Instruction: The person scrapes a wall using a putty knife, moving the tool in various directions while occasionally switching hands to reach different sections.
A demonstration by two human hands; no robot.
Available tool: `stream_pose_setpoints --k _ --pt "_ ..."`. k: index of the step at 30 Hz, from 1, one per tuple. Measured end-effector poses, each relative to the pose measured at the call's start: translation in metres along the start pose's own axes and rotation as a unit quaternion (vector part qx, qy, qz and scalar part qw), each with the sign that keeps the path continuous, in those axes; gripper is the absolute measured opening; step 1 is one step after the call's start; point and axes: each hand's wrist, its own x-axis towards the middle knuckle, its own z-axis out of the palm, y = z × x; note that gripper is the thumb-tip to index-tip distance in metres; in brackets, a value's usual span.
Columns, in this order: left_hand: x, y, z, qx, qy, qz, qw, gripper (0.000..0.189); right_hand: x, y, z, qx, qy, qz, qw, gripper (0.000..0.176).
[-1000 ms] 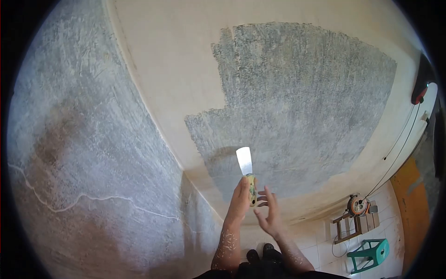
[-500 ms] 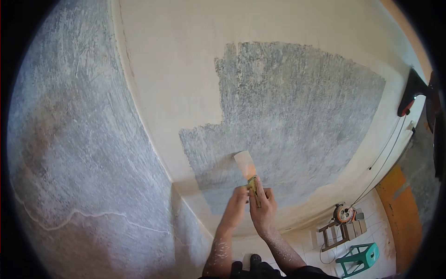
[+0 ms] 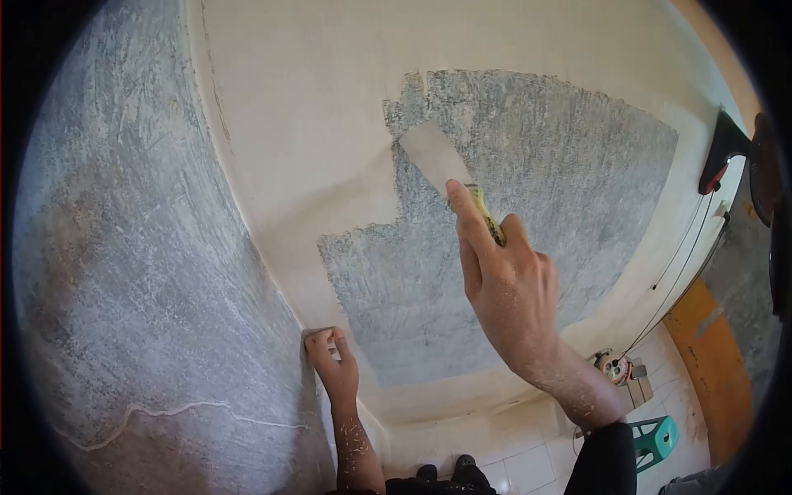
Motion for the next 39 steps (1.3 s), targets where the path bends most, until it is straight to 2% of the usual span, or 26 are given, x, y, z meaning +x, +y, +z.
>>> stream_pose_setpoints --k 4,8,11,13,17,20,23,26,32,34,37,39 --pt "0.002 0.002 -0.010 -0.007 -0.027 -0.040 0.999 0.015 -0.010 0.003 0.003 0.006 -0.024 0.003 1.000 0.053" --pt "0.002 -0.003 -0.016 -0.005 -0.043 -0.015 0.999 0.020 0.016 -0.005 -0.010 0.007 -0.014 -0.019 1.000 0.053" --pt "0.006 0.010 -0.027 -0.027 -0.056 -0.076 0.995 0.021 0.005 0.005 -0.014 0.020 -0.026 -0.018 0.999 0.052" --pt "0.008 0.002 -0.025 -0.028 -0.064 -0.080 0.994 0.022 0.017 0.008 -0.017 0.039 -0.019 -0.034 0.998 0.052" --pt "0.009 -0.012 -0.029 -0.069 -0.082 -0.116 0.987 0.025 0.035 0.004 -0.024 0.026 0.016 -0.022 0.999 0.042" --pt "0.006 -0.016 -0.033 -0.035 -0.101 -0.097 0.990 0.025 0.026 0.016 -0.016 0.030 0.018 -0.034 0.999 0.039" --pt "0.004 -0.022 -0.041 -0.023 -0.171 -0.081 0.982 0.027 0.050 0.012 -0.036 0.027 0.024 -0.055 0.998 0.039" --pt "0.003 -0.017 -0.050 -0.048 -0.217 -0.121 0.967 0.029 0.042 0.014 -0.037 0.035 0.011 -0.036 0.999 0.037" --pt "0.001 -0.033 -0.040 -0.056 -0.192 -0.113 0.973 0.029 0.059 0.013 -0.048 0.048 0.004 -0.066 0.997 0.036" --pt "0.002 -0.018 -0.033 -0.052 -0.174 -0.098 0.979 0.028 0.045 0.023 -0.039 0.055 -0.006 -0.059 0.997 0.034" --pt "-0.005 -0.010 -0.018 -0.060 -0.127 -0.082 0.987 0.027 0.069 0.011 -0.047 0.050 0.014 -0.087 0.995 0.032" --pt "-0.005 -0.015 -0.018 -0.060 -0.114 -0.072 0.989 0.028 0.057 0.019 -0.049 0.044 0.008 -0.059 0.997 0.032"
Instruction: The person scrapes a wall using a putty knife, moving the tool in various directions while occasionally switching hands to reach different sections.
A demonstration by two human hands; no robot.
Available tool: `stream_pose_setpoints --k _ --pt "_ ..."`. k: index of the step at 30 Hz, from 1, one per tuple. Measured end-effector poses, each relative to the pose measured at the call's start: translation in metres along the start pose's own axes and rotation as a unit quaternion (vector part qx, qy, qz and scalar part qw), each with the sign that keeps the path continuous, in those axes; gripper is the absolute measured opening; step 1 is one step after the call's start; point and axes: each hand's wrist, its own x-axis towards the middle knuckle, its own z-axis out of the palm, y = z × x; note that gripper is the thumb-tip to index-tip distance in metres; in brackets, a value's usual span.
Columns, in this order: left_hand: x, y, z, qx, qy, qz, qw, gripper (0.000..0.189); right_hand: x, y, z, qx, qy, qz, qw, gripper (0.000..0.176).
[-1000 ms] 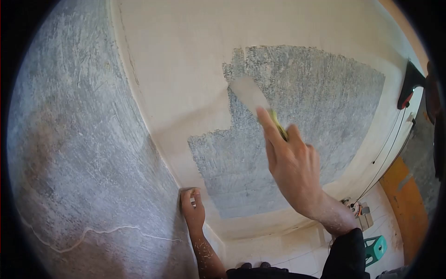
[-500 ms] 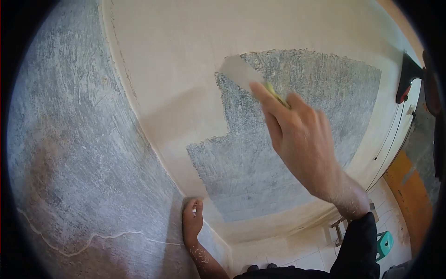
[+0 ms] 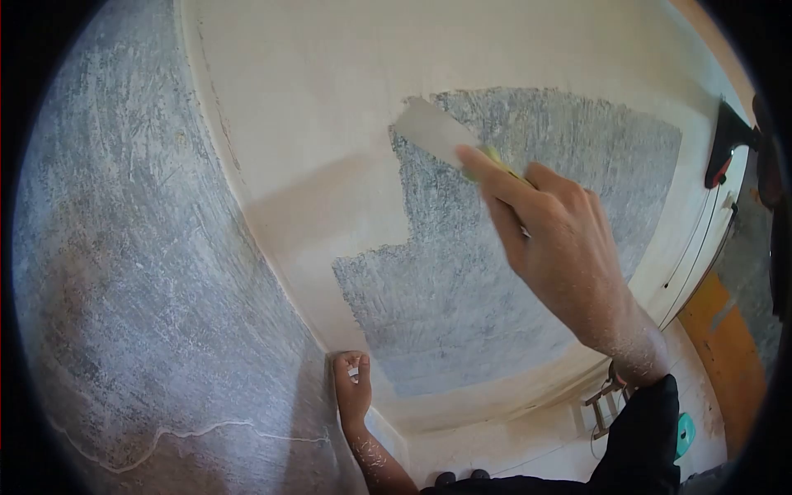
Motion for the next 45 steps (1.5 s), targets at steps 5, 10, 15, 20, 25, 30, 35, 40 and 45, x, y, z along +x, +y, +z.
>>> stream_pose_setpoints --k 5,10,15,20,25,30,35,40,45 --pt "0.005 -0.012 -0.002 -0.027 -0.019 -0.034 0.999 0.030 0.003 -0.002 -0.005 -0.018 -0.010 -0.003 1.000 0.031" --pt "0.006 -0.019 -0.009 -0.051 -0.032 -0.056 0.997 0.031 -0.003 0.001 0.005 0.022 0.003 0.016 1.000 0.030" --pt "0.006 -0.027 -0.009 -0.047 -0.036 -0.048 0.997 0.028 0.010 0.000 -0.004 0.004 0.005 -0.017 1.000 0.030" --pt "0.003 -0.025 -0.013 -0.059 -0.041 -0.058 0.996 0.024 -0.005 0.008 -0.002 0.039 -0.020 0.005 0.999 0.024" --pt "0.005 -0.024 -0.015 -0.078 -0.046 -0.071 0.993 0.025 0.007 0.008 -0.010 0.086 -0.047 0.060 0.993 0.029" --pt "0.000 -0.024 -0.014 -0.071 -0.046 -0.091 0.992 0.027 0.015 0.004 -0.008 0.064 -0.001 0.029 0.998 0.028" --pt "0.000 -0.037 -0.018 -0.055 -0.084 -0.095 0.990 0.029 0.006 0.009 -0.006 0.025 0.007 0.020 0.999 0.024" --pt "-0.001 -0.034 -0.015 -0.027 -0.085 -0.091 0.992 0.032 0.007 0.015 -0.010 0.037 0.003 0.004 0.999 0.027" --pt "-0.011 -0.037 0.004 -0.036 -0.081 -0.085 0.992 0.036 0.013 0.008 -0.007 0.016 0.013 -0.027 0.999 0.023"
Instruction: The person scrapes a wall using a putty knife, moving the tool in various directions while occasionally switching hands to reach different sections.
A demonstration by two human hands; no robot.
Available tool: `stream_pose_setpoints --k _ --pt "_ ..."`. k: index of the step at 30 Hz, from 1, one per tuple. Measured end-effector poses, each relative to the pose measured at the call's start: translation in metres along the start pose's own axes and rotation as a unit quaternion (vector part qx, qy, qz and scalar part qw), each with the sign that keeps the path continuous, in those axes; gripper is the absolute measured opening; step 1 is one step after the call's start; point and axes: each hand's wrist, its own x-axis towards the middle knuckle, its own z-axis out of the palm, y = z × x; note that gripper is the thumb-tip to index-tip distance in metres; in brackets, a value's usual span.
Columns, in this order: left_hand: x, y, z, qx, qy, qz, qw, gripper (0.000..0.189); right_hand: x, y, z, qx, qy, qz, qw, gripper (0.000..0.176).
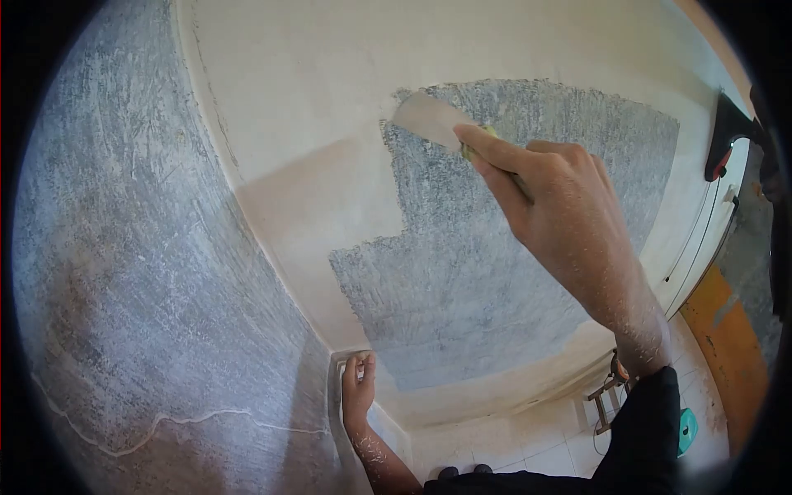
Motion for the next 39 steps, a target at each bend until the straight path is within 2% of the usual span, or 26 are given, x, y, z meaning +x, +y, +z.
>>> stream_pose_setpoints --k 3,6,16,20,21,24,28,31,34,37,39 --pt "-0.008 0.010 0.004 -0.066 -0.018 -0.025 0.997 0.039 -0.016 0.005 0.008 -0.015 0.012 -0.005 1.000 0.024" --pt "-0.014 0.012 0.005 -0.029 -0.023 -0.045 0.998 0.038 -0.011 0.000 0.008 -0.023 0.010 -0.017 1.000 0.024" --pt "-0.035 0.005 0.010 -0.039 -0.026 -0.037 0.998 0.037 -0.008 -0.014 0.012 -0.042 0.006 -0.037 0.998 0.026" --pt "-0.039 0.016 0.027 -0.007 -0.014 -0.030 0.999 0.037 -0.017 -0.001 0.018 -0.052 -0.004 -0.042 0.998 0.024" --pt "-0.038 0.021 0.037 -0.012 -0.007 -0.028 1.000 0.037 -0.014 -0.001 0.023 -0.048 0.005 -0.048 0.998 0.024" --pt "-0.042 0.019 0.055 -0.003 -0.022 0.053 0.998 0.037 0.002 -0.008 0.035 -0.014 0.022 -0.055 0.998 0.026" --pt "-0.050 0.027 0.060 -0.015 -0.017 -0.010 1.000 0.038 -0.025 -0.011 0.025 0.002 -0.020 0.009 1.000 0.028" --pt "-0.054 0.014 0.056 -0.009 -0.038 -0.039 0.998 0.038 -0.018 -0.013 0.035 -0.023 0.003 -0.006 1.000 0.028" --pt "-0.056 -0.002 0.050 0.005 -0.034 -0.038 0.999 0.037 -0.002 -0.010 0.022 0.053 0.010 -0.027 0.998 0.025" --pt "-0.062 -0.003 0.044 -0.035 -0.026 -0.075 0.996 0.036 -0.025 -0.006 0.033 0.024 0.014 -0.005 1.000 0.022" --pt "-0.061 0.000 0.041 -0.032 -0.036 -0.064 0.997 0.037 -0.012 -0.015 0.037 0.012 0.033 -0.008 0.999 0.022"
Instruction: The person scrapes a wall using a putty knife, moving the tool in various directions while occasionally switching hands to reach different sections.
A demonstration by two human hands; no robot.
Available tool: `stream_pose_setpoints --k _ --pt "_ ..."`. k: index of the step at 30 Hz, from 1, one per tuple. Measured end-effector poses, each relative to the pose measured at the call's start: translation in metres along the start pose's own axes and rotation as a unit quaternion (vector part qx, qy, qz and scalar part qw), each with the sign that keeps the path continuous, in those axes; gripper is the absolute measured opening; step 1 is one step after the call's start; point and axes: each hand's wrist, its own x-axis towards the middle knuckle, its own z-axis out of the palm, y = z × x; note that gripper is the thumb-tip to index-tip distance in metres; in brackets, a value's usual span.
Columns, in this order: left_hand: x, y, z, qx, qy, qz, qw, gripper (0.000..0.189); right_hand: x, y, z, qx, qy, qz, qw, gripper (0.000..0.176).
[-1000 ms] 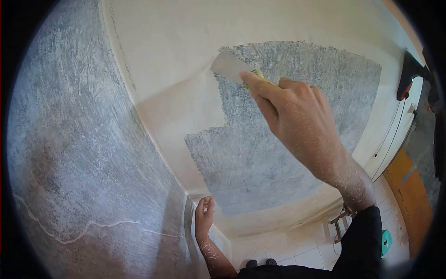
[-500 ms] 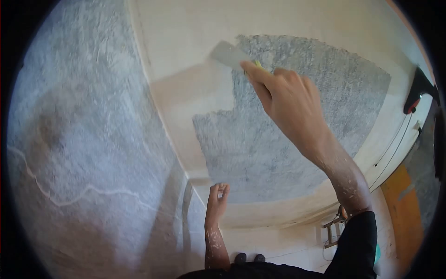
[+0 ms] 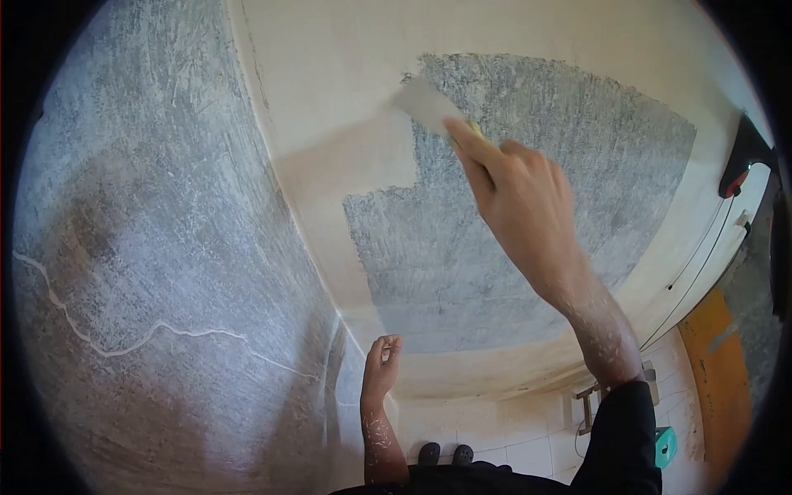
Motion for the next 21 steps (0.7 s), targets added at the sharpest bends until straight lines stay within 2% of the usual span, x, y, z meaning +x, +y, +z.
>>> stream_pose_setpoints --k 7,10,13,15,18,20,21 --pt "-0.005 -0.006 -0.013 0.014 0.014 0.000 1.000 0.037 -0.004 -0.005 -0.002 0.016 -0.019 0.071 0.997 0.027" --pt "-0.005 -0.001 -0.014 0.005 -0.006 -0.008 1.000 0.035 0.010 -0.010 -0.011 0.060 -0.025 0.060 0.996 0.032" --pt "-0.004 -0.002 -0.012 0.004 0.007 0.000 1.000 0.033 -0.010 0.015 -0.005 0.170 -0.044 0.088 0.980 0.041" --pt "-0.005 -0.002 -0.011 0.015 -0.031 -0.006 0.999 0.032 -0.040 0.023 0.005 0.240 -0.066 0.166 0.954 0.037" --pt "-0.009 -0.013 -0.012 0.023 -0.052 -0.007 0.998 0.031 -0.095 0.027 0.042 0.330 -0.013 0.217 0.919 0.042" --pt "-0.007 -0.010 -0.016 0.018 -0.052 -0.024 0.998 0.030 -0.133 0.028 0.074 0.416 -0.018 0.268 0.869 0.036" --pt "-0.011 -0.004 -0.018 0.010 -0.049 -0.043 0.998 0.030 -0.144 0.021 0.076 0.470 -0.038 0.305 0.828 0.036"
